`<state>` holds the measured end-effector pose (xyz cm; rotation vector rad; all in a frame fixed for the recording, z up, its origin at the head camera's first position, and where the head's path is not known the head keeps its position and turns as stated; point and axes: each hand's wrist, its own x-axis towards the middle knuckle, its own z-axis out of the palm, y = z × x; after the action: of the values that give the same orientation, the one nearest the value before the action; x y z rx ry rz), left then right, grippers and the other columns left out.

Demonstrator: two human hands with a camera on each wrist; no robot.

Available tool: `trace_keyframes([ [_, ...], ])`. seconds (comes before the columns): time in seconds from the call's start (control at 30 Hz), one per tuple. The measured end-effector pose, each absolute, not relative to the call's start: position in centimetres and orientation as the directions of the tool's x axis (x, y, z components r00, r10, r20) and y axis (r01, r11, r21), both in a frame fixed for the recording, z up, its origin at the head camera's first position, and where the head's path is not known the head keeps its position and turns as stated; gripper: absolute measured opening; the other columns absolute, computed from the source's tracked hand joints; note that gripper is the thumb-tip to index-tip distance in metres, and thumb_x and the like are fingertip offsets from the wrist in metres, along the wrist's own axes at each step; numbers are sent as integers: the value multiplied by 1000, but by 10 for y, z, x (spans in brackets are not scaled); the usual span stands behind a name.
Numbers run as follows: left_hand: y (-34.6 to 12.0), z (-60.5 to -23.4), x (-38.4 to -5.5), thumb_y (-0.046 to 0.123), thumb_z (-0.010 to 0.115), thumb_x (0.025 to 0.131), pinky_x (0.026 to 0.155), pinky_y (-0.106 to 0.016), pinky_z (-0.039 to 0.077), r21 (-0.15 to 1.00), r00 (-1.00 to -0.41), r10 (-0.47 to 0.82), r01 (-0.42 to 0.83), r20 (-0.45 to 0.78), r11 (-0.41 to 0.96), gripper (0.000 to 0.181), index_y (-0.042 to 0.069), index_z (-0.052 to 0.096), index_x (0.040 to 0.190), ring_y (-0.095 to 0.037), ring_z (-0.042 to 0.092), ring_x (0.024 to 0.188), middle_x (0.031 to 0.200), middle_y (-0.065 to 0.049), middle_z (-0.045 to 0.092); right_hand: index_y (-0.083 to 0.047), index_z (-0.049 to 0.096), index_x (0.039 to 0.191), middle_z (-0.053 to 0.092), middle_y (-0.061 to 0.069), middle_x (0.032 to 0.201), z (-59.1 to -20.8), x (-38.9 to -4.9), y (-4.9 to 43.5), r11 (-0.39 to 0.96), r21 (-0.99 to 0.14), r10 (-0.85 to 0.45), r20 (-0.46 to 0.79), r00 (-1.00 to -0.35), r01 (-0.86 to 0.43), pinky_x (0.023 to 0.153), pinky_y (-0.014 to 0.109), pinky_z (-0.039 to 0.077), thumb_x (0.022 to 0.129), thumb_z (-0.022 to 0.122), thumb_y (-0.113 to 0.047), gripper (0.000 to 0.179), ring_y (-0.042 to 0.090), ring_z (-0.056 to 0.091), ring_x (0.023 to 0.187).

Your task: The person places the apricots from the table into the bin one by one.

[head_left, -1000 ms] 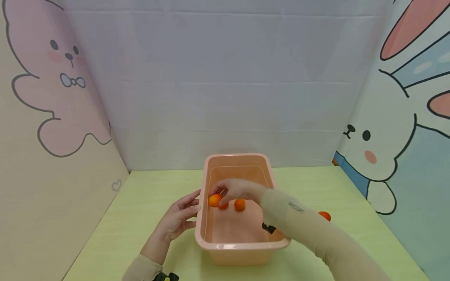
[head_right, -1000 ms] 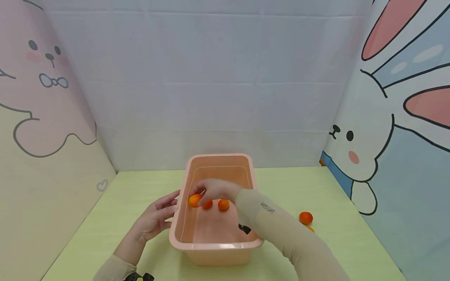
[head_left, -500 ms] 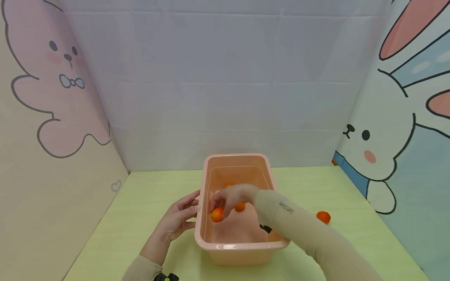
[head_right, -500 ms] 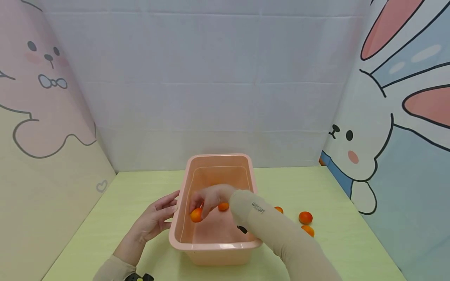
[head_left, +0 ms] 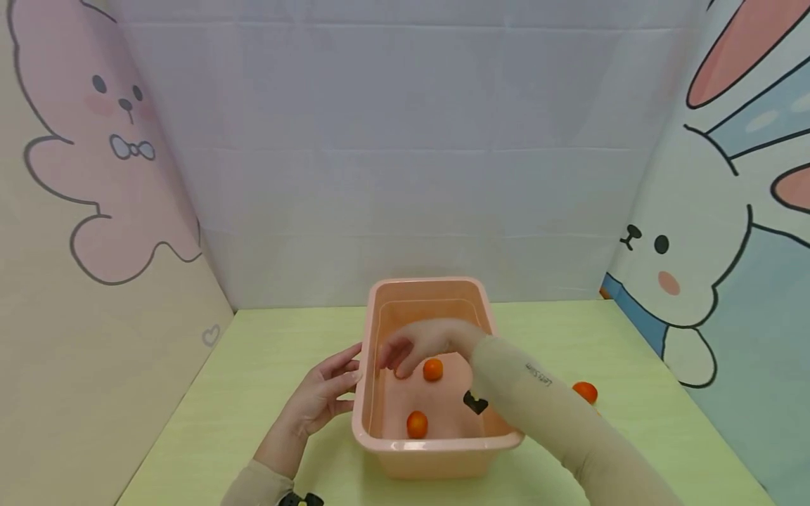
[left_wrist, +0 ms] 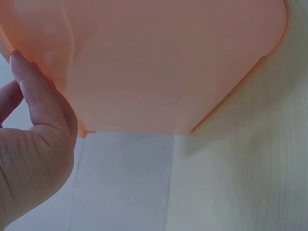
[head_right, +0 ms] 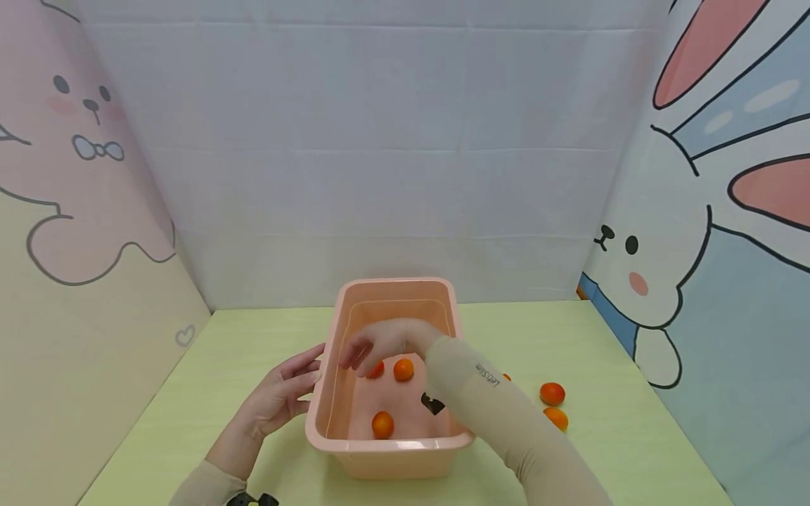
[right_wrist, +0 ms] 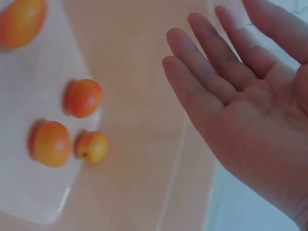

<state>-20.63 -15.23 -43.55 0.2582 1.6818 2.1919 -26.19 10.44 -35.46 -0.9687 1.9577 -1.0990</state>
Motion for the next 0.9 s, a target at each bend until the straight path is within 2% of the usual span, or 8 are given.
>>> trace_keyframes([
  [0.03,-152,-436,-207,5,60,98,74,-34,59,958,-915,395,-176,-75,-226,61,2,32,153,-17,64,90,111,-3,61,4,58,127,61,8,126,-349,-274,99,395,-871,-865,-246,-437,-292,99,28,47,95,64,-5,34,24,55,121],
  [0.07,-152,-436,-207,5,59,98,74,-34,59,958,-915,397,-176,-75,-226,62,2,32,153,-17,64,90,111,-3,61,3,58,127,61,6,125,-347,-278,101,395,-869,-864,-239,-443,-300,99,29,48,94,65,-6,35,25,56,121],
  [0.17,-152,-437,-208,6,60,98,74,-34,59,957,-916,394,-180,-79,-227,62,3,33,153,-17,64,90,111,-2,60,0,58,129,62,5,126,-341,-286,114,377,-870,-856,-195,-479,-318,101,31,47,94,67,-8,38,25,55,123],
  [0.3,-152,-438,-209,5,60,98,74,-34,59,958,-918,389,-179,-81,-224,61,4,33,153,-17,64,89,111,-2,60,3,55,133,61,9,128,-320,-281,133,331,-865,-845,-94,-527,-377,102,33,46,95,66,-9,41,23,56,121],
  [0.43,-151,-438,-208,4,59,98,73,-33,59,957,-918,388,-181,-82,-226,61,3,33,153,-17,63,88,111,-3,60,1,54,135,60,13,131,-303,-273,151,317,-834,-817,1,-576,-451,103,36,46,95,67,-12,44,27,56,122],
  [0.63,-152,-438,-208,2,58,98,72,-33,59,955,-917,392,-178,-74,-237,61,2,32,153,-16,63,88,111,-3,59,-3,52,138,60,11,132,-292,-259,177,336,-801,-751,89,-654,-495,106,46,42,96,66,-11,46,30,54,124],
  [0.73,-151,-439,-208,2,58,98,73,-33,59,954,-916,394,-180,-74,-239,61,2,32,153,-16,63,88,111,-3,59,-5,51,139,61,11,130,-292,-251,191,364,-763,-718,135,-683,-534,107,52,40,96,66,-15,47,30,55,123],
  [0.9,-151,-438,-208,3,58,98,73,-34,59,955,-916,394,-180,-75,-235,61,3,32,153,-17,63,89,111,-4,59,-7,53,137,62,8,129,-298,-238,211,425,-710,-666,174,-725,-562,103,53,44,95,67,-21,46,25,57,120],
])
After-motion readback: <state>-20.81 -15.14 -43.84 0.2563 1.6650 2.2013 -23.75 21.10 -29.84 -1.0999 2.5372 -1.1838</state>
